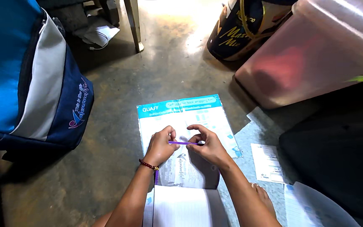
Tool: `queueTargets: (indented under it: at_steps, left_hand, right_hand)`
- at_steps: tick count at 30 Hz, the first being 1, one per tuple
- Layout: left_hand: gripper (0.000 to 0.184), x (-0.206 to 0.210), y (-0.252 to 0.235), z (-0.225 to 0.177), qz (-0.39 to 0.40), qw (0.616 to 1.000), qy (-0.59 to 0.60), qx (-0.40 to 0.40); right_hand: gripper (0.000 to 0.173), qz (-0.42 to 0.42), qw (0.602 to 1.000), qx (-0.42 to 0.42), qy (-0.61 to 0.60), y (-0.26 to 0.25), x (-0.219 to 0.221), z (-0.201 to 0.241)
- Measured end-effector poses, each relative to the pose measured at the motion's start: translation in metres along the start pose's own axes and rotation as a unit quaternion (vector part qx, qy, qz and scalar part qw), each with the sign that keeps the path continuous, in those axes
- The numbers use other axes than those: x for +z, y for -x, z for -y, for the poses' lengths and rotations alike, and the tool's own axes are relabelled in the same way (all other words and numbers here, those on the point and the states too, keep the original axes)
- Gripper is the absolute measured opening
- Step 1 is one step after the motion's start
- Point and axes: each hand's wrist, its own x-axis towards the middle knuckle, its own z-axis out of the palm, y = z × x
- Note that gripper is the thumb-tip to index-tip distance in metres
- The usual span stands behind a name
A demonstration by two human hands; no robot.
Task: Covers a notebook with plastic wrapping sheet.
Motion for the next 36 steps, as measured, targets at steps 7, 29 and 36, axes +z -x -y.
queueTargets:
  at_steps: [7,29,36]
  left_hand:
    - [0.022,0.000,0.000,0.002,-0.003,1.000,-0.005,0.008]
    - [0.012,-0.056,0.015,0.016,0.055,0.988,0.140,-0.032]
    - [0.016,-0.062,0.019,0.019,0.089,0.986,0.137,-0.024]
  right_hand:
    - [0.052,0.029,1.000,0.011,0.000,-0.002,-0.005,0.002]
    - [0.017,-0.098,0.995,0.003,0.001,0.033,-0.052,-0.047]
    - [0.016,-0.162,0.971,0.076,-0.160,0.040,-0.038,-0.060]
